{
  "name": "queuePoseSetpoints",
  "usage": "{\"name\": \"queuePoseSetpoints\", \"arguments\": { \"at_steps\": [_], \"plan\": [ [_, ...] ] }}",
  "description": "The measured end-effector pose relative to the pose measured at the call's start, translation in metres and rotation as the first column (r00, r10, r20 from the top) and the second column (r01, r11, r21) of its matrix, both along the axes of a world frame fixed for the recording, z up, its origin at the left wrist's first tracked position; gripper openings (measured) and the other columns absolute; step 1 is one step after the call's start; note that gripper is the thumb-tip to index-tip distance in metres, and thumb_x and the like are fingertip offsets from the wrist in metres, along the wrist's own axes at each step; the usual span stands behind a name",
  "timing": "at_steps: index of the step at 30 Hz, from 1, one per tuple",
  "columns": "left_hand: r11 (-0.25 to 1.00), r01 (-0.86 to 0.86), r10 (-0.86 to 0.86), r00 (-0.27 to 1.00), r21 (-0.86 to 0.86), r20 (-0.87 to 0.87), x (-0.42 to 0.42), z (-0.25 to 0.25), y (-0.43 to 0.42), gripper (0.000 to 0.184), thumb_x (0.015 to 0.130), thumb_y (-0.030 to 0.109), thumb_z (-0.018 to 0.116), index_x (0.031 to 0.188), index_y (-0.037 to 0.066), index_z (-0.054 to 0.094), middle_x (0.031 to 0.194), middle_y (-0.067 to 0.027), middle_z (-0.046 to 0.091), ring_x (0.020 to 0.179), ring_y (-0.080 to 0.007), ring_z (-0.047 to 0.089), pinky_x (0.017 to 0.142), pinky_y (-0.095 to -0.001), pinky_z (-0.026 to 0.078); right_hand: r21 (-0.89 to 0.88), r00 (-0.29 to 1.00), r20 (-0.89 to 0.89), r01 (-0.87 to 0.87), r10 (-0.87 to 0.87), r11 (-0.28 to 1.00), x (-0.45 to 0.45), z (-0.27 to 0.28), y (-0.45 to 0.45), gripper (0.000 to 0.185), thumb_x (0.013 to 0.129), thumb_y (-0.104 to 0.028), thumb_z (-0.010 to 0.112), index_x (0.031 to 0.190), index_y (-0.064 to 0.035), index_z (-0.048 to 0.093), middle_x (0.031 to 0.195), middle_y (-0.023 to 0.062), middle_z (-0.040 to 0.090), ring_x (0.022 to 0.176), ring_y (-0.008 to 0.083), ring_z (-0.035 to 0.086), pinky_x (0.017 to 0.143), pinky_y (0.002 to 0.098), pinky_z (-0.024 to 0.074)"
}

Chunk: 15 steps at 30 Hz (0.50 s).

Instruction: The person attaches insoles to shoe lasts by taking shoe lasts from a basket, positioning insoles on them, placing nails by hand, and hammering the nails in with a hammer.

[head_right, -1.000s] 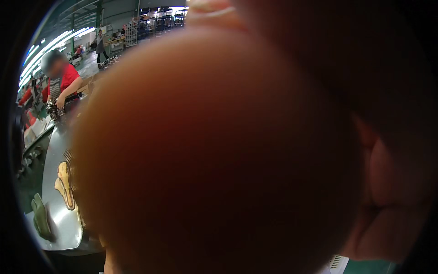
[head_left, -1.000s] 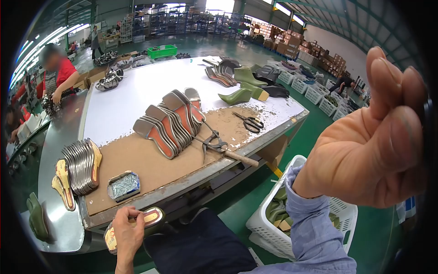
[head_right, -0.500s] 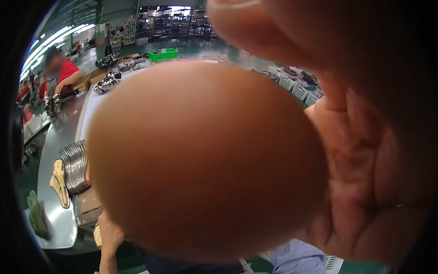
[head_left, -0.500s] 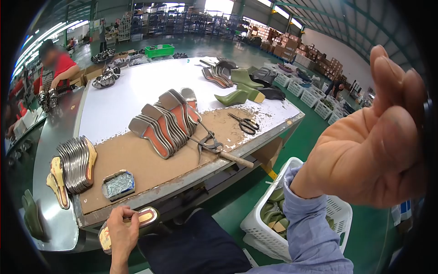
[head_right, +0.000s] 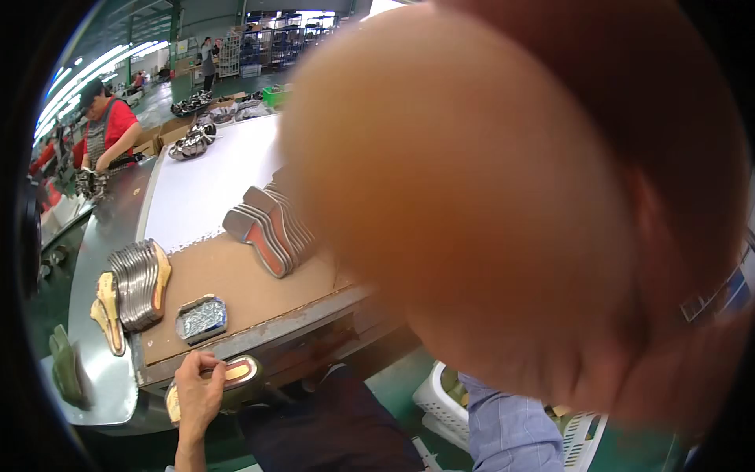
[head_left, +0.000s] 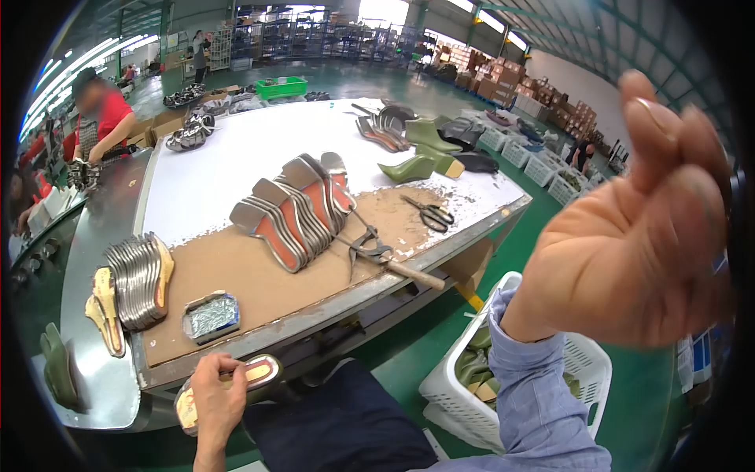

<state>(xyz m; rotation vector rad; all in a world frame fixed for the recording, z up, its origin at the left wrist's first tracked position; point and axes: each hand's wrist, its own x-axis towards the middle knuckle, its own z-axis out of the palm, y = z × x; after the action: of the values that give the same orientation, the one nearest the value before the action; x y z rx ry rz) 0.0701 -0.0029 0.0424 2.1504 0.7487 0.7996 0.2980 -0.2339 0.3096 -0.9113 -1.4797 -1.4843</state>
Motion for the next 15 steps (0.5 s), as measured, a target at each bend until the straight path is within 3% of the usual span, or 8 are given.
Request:
{"name": "queuePoseSetpoints", "arguments": {
  "at_steps": [1, 2, 3, 4, 5, 6, 13, 15],
  "plan": [
    [0.998, 0.01, -0.011, 1.0, 0.064, 0.018, -0.003, -0.001, -0.001, 0.011, 0.078, 0.002, 0.067, 0.082, -0.004, 0.059, 0.083, -0.0179, 0.066, 0.079, -0.0251, 0.066, 0.074, -0.0339, 0.051, 0.0, 1.0, -0.011, -0.007, 0.007, 1.0, -0.001, -0.003, 0.001, 0.063, 0.095, -0.029, 0.06, 0.142, 0.0034, 0.032, 0.117, 0.0295, 0.059, 0.092, 0.0364, 0.064, 0.084, 0.0483, 0.0557],
    [0.998, 0.001, -0.002, 1.0, 0.068, 0.021, -0.003, -0.002, -0.002, 0.011, 0.078, 0.002, 0.067, 0.082, -0.004, 0.059, 0.083, -0.0179, 0.066, 0.079, -0.0251, 0.066, 0.074, -0.0339, 0.051, -0.28, 0.968, 0.083, -0.204, 0.235, 0.938, 0.007, -0.003, 0.004, 0.051, 0.093, -0.01, 0.058, 0.136, 0.0091, 0.038, 0.105, 0.028, 0.063, 0.085, 0.0327, 0.065, 0.081, 0.0474, 0.0568],
    [0.999, -0.005, 0.004, 1.0, 0.044, 0.018, -0.002, 0.0, -0.003, 0.01, 0.078, 0.002, 0.068, 0.081, -0.003, 0.06, 0.084, -0.0182, 0.065, 0.08, -0.0274, 0.065, 0.074, -0.0355, 0.051, -0.216, 0.95, -0.085, -0.312, 0.3, 0.925, -0.01, -0.021, 0.029, 0.056, 0.088, -0.001, 0.059, 0.138, 0.0092, 0.035, 0.106, 0.0281, 0.062, 0.083, 0.0288, 0.066, 0.08, 0.0436, 0.0573],
    [1.0, -0.013, 0.013, 1.0, 0.019, 0.015, -0.002, 0.002, -0.004, 0.01, 0.077, 0.002, 0.068, 0.08, -0.002, 0.06, 0.085, -0.0185, 0.064, 0.082, -0.0297, 0.064, 0.075, -0.037, 0.05, -0.317, 0.971, 0.024, -0.218, 0.237, 0.923, 0.002, -0.022, 0.037, 0.061, 0.087, -0.002, 0.061, 0.139, 0.009, 0.032, 0.106, 0.0277, 0.063, 0.084, 0.0273, 0.066, 0.08, 0.0412, 0.0574],
    [1.0, -0.02, 0.02, 1.0, -0.008, 0.012, -0.003, 0.004, -0.005, 0.009, 0.076, 0.002, 0.068, 0.08, -0.001, 0.061, 0.086, -0.0188, 0.063, 0.083, -0.032, 0.064, 0.076, -0.0385, 0.05, -0.439, 0.948, -0.055, -0.305, 0.314, 0.845, -0.002, -0.031, 0.037, 0.072, 0.084, -0.005, 0.069, 0.141, 0.0094, 0.028, 0.108, 0.0275, 0.063, 0.087, 0.0286, 0.066, 0.082, 0.0408, 0.057],
    [1.0, -0.02, 0.02, 1.0, 0.004, 0.006, -0.002, 0.006, -0.006, 0.01, 0.077, 0.004, 0.069, 0.08, -0.001, 0.061, 0.088, -0.0187, 0.064, 0.083, -0.0322, 0.064, 0.076, -0.0388, 0.05, -0.368, 0.876, -0.218, -0.482, 0.43, 0.795, -0.017, -0.035, 0.048, 0.069, 0.083, -0.011, 0.074, 0.138, 0.0086, 0.036, 0.111, 0.027, 0.062, 0.088, 0.0265, 0.067, 0.083, 0.0393, 0.0572],
    [0.999, -0.034, 0.033, 0.999, -0.015, -0.034, -0.003, 0.006, -0.005, 0.012, 0.077, 0.006, 0.07, 0.081, -0.001, 0.061, 0.088, -0.019, 0.064, 0.082, -0.0311, 0.064, 0.076, -0.0399, 0.05, -0.346, 0.922, -0.043, -0.376, 0.386, 0.86, 0.001, -0.024, 0.061, 0.057, 0.084, -0.009, 0.073, 0.13, 0.0076, 0.043, 0.106, 0.0233, 0.064, 0.085, 0.0234, 0.067, 0.08, 0.036, 0.0572],
    [0.997, -0.005, 0.001, 0.998, -0.071, -0.059, 0.0, 0.017, -0.01, 0.017, 0.081, 0.005, 0.067, 0.093, -0.007, 0.064, 0.091, -0.0183, 0.068, 0.08, -0.0273, 0.067, 0.075, -0.033, 0.052, -0.339, 0.931, 0.012, -0.339, 0.364, 0.878, 0.008, -0.018, 0.065, 0.053, 0.084, -0.008, 0.073, 0.128, 0.0072, 0.046, 0.105, 0.0221, 0.065, 0.084, 0.0223, 0.067, 0.079, 0.0349, 0.0572]
  ]
}}
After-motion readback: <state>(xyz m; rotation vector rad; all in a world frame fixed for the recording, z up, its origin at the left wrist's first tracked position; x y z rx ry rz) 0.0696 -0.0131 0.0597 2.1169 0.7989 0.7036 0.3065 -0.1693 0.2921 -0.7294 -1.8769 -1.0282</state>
